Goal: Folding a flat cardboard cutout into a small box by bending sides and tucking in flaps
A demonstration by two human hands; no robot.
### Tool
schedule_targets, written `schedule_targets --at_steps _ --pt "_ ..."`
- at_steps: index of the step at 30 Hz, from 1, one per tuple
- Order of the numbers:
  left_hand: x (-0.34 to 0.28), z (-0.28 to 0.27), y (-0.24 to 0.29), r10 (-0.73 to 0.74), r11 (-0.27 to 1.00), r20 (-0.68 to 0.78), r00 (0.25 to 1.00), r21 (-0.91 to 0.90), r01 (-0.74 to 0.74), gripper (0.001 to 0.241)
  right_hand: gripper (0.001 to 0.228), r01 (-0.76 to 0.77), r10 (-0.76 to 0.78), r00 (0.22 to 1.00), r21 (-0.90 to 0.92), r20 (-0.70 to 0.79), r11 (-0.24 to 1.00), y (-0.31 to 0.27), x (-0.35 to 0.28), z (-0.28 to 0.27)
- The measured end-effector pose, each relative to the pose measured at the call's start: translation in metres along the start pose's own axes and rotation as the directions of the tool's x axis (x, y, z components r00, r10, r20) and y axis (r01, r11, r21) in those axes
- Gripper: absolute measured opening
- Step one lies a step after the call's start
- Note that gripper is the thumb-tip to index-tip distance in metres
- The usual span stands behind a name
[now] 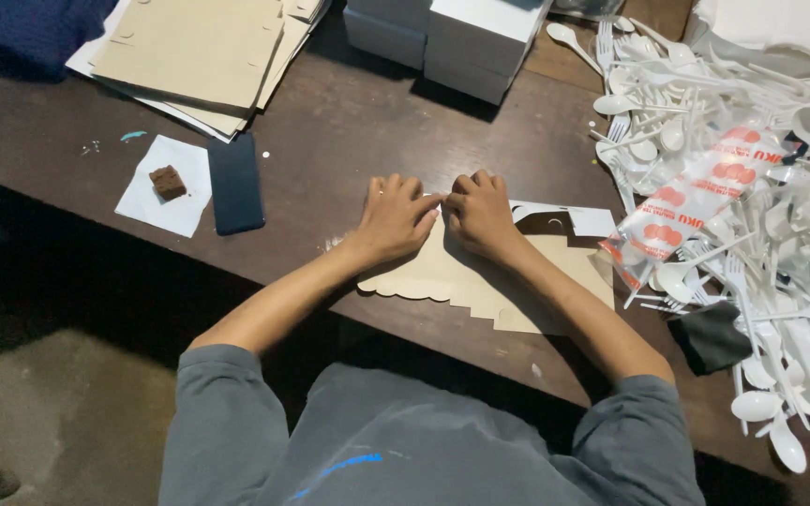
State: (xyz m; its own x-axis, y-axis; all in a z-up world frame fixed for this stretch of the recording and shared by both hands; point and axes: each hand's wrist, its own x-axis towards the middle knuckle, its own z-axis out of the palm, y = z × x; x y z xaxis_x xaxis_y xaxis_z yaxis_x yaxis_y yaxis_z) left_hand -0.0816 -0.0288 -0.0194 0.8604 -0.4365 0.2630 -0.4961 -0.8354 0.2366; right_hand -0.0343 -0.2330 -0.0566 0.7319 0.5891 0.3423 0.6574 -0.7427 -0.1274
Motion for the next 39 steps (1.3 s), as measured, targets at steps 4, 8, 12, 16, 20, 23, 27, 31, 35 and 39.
schedule_targets --at_steps 4,8,12,16,20,23,27,31,35,39 --pt "0.009 0.018 -0.006 -0.039 0.999 -0.011 0.999 0.025 0.04 0.036 0.015 -0.049 0.057 0.997 0.139 -0.052 0.989 -0.005 -0.004 0.014" --pt "0.001 -0.005 -0.003 -0.079 0.995 -0.022 0.997 0.055 0.08 0.039 0.012 -0.068 0.081 0.99 0.123 -0.111 0.99 -0.01 -0.005 0.022" --pt "-0.004 -0.023 -0.004 -0.132 0.99 -0.014 0.991 0.044 0.132 0.046 0.011 -0.096 0.106 0.99 0.116 -0.09 0.989 -0.013 -0.007 0.017" --pt "-0.01 -0.02 -0.018 -0.167 0.986 0.005 0.986 0.028 0.167 0.054 0.012 -0.11 0.117 0.992 0.107 -0.055 0.988 -0.013 -0.006 0.013" --pt "-0.022 -0.012 -0.029 -0.186 0.982 -0.054 0.981 -0.039 0.184 0.067 0.013 -0.126 0.129 0.99 0.043 -0.06 0.991 -0.019 0.001 0.007" --pt "-0.027 -0.01 -0.026 -0.17 0.984 -0.078 0.982 -0.058 0.166 0.07 0.017 -0.095 0.095 0.995 -0.019 -0.022 0.995 -0.02 0.012 0.02" --pt "-0.031 -0.01 -0.02 -0.168 0.985 -0.031 0.985 -0.03 0.167 0.064 0.022 0.005 -0.004 1.0 0.068 -0.014 0.998 -0.044 0.018 0.006" --pt "-0.029 -0.015 -0.014 -0.175 0.984 0.009 0.985 -0.016 0.175 0.061 0.025 0.014 -0.013 0.999 0.017 -0.044 1.0 -0.034 0.018 0.038" --pt "-0.027 -0.012 -0.015 -0.183 0.983 0.021 0.983 0.035 0.182 0.055 0.035 0.046 -0.046 0.999 -0.048 -0.006 0.998 -0.036 0.016 0.043" --pt "-0.022 -0.008 -0.023 -0.146 0.988 0.036 0.989 0.058 0.144 0.052 0.044 0.078 -0.087 0.993 -0.103 -0.084 0.992 -0.044 0.015 0.038"
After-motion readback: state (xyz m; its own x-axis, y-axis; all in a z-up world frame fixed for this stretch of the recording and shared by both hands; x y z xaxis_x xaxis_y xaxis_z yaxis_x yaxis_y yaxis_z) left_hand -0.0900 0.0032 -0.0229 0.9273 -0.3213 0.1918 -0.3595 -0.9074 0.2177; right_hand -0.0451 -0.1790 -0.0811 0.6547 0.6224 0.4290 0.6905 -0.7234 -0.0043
